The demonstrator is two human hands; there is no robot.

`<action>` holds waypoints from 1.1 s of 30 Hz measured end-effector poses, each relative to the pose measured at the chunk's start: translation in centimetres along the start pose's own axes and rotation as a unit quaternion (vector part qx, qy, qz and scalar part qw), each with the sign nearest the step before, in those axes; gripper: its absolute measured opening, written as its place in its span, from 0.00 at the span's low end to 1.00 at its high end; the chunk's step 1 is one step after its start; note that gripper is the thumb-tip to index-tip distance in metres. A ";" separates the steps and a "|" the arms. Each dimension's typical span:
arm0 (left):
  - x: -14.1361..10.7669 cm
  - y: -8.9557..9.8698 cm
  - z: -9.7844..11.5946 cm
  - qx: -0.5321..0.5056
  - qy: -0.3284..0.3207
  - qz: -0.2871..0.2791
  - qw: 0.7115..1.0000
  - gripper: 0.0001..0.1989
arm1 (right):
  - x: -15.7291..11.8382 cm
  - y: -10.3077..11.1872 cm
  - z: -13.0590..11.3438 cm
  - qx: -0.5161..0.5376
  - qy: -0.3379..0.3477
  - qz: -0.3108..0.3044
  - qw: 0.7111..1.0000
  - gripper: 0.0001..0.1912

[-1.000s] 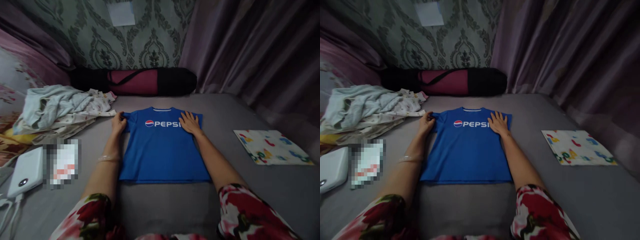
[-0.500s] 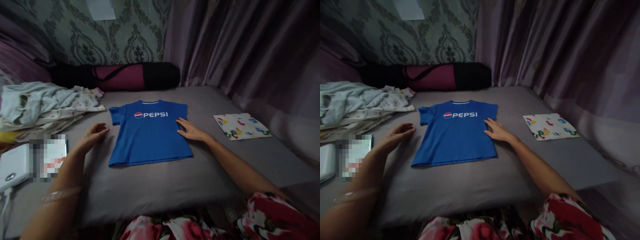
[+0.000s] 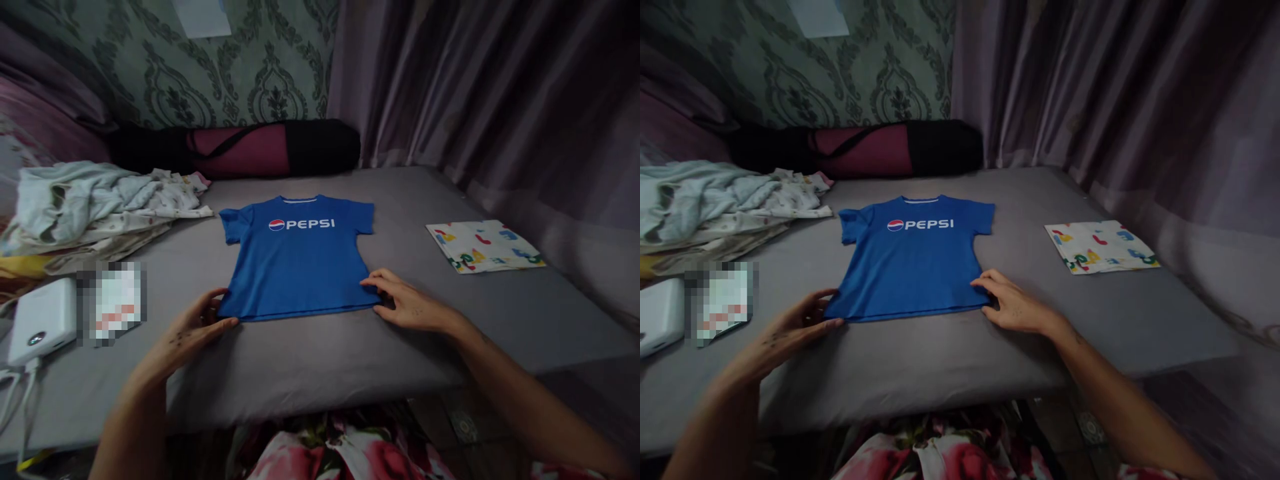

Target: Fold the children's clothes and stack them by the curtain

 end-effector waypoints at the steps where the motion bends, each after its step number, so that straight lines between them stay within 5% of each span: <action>1: 0.0 0.0 -0.2 -0.004 -0.006 0.004 1.000 0.37 | 0.0 -0.1 0.1 -0.003 -0.001 0.011 1.000 0.25; 9: -0.4 -0.1 -0.2 -0.013 -0.028 0.053 0.998 0.29 | 0.5 -0.9 -0.1 -0.088 -0.011 0.100 0.991 0.24; 15: 0.0 -1.1 0.2 0.121 -0.078 0.100 0.985 0.25 | 1.0 -1.7 -0.2 -0.191 -0.053 0.117 0.973 0.13; 20: -0.1 0.1 0.0 0.215 -0.137 0.147 0.956 0.24 | -0.3 -1.6 0.3 -0.259 -0.106 0.101 0.955 0.18; 33: -0.3 0.7 -1.5 0.258 -0.254 0.075 0.929 0.11 | -1.9 -0.4 -1.3 -0.192 0.006 0.024 0.981 0.15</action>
Point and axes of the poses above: each hand's wrist, its own x-axis towards the middle knuckle, its own y-axis out of the back of the hand, z = x × y, the point moved 5 cm from there along x, towards the middle knuckle, and after that the axes turned 5 degrees about -x, right-handed, at the moved point
